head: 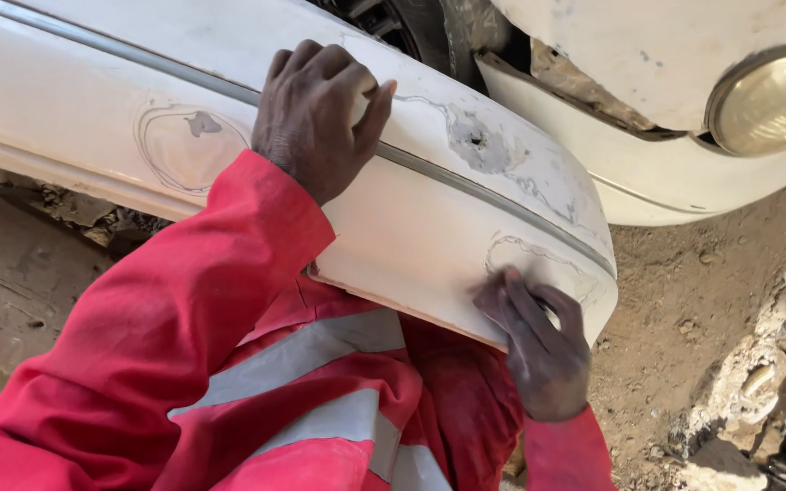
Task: The person sands the surface of a detached white car bumper using a sanding block. The person holds the bumper with one hand while sanding the damaged areas with the other hand.
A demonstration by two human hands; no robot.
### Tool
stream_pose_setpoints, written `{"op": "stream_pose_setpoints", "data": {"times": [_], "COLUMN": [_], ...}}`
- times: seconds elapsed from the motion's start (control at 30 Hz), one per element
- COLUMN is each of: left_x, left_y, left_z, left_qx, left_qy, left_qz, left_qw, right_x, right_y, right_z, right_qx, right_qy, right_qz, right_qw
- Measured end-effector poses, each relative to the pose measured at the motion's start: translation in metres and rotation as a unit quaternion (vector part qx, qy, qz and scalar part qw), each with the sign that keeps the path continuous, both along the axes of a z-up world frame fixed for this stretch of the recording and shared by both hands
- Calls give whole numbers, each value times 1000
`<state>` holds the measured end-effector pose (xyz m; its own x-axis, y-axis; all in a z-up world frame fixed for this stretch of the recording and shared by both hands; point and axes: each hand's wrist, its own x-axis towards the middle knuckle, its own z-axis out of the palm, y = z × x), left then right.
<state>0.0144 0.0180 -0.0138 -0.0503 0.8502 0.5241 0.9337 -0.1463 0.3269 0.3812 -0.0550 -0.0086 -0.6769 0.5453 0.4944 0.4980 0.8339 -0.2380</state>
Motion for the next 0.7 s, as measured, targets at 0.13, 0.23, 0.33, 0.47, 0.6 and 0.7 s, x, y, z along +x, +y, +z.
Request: {"op": "stream_pose_setpoints", "data": {"times": [0.13,0.23,0.33,0.47,0.6,0.7], "left_x": [-1,-2,-4,-2,0,-1], "left_y": [0,0,3,2,3,0], "left_z": [0,0,2,0,4,3], "left_qx": [-3,14,13,28,9,3], "left_qy": [4,-5,14,-12,-21,-13], "left_qz": [-16,-5,5,7,-3,-3], "left_qw": [1000,1000,1000,1000,1000,1000], "right_x": [-12,10,17,-2,4,23], "right_y": [11,6,-1,6,7,-6], "right_z": [8,13,12,1,-2,1], "right_qx": [39,13,-15,20,8,6], "right_qy": [-11,-42,-24,-11,-16,-20], "right_qz": [22,43,34,21,19,6], "right_qw": [999,998,999,1000,1000,1000]}}
